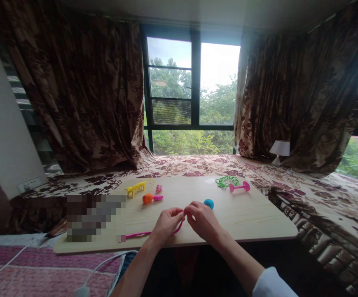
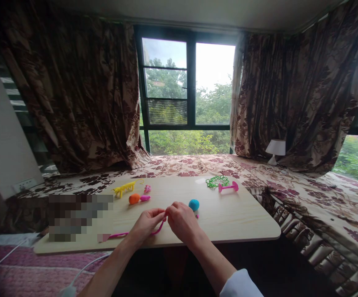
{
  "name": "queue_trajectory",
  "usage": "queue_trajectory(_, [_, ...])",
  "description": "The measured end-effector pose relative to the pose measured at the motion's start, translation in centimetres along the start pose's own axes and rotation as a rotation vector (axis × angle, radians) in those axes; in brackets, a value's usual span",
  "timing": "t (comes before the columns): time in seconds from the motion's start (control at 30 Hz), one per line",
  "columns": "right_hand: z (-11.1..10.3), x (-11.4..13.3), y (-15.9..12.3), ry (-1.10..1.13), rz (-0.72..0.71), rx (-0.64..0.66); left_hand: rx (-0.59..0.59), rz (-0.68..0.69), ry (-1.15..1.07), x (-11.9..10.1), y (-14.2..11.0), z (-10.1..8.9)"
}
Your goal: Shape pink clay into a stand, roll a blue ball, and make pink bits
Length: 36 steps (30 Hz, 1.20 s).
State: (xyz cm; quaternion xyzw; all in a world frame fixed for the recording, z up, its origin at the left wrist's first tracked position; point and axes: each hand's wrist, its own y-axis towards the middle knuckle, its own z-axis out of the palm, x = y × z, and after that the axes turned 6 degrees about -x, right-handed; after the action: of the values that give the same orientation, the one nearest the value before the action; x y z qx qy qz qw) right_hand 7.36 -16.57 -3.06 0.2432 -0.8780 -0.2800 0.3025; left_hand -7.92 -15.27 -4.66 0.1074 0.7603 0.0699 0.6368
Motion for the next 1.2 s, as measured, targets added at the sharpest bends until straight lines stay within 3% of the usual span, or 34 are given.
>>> queue_trajectory(0.23, [2.5, -2.1, 0.4, -0.076, 0.177, -0.011, -0.056, 0.009, 0.047, -0.2, -0.1, -0.2])
queue_trajectory(0.4, [2.2, -3.2, -0.1, -0.163, 0.158, 0.010, -0.088, 0.001, 0.034, -0.3, 0.1, -0.3])
queue_trajectory(0.63, [0.0, -1.4, -0.1, -0.135, 0.038, 0.025, -0.056, 0.003, 0.006, -0.3, 0.3, 0.3])
queue_trajectory(0.8, [-0.4, 0.4, -0.1, -0.097, -0.029, 0.040, -0.055, 0.025, 0.030, -0.4, 0.2, 0.0])
queue_trajectory(1.07, [2.8, -0.8, 1.4, -0.098, 0.133, -0.004, -0.101, 0.037, 0.012, 0.2, 0.0, -0.5])
queue_trajectory(1.2, [4.0, -1.6, 2.5, -0.093, 0.114, -0.001, -0.151, 0.016, -0.014, 0.4, 0.2, -1.0])
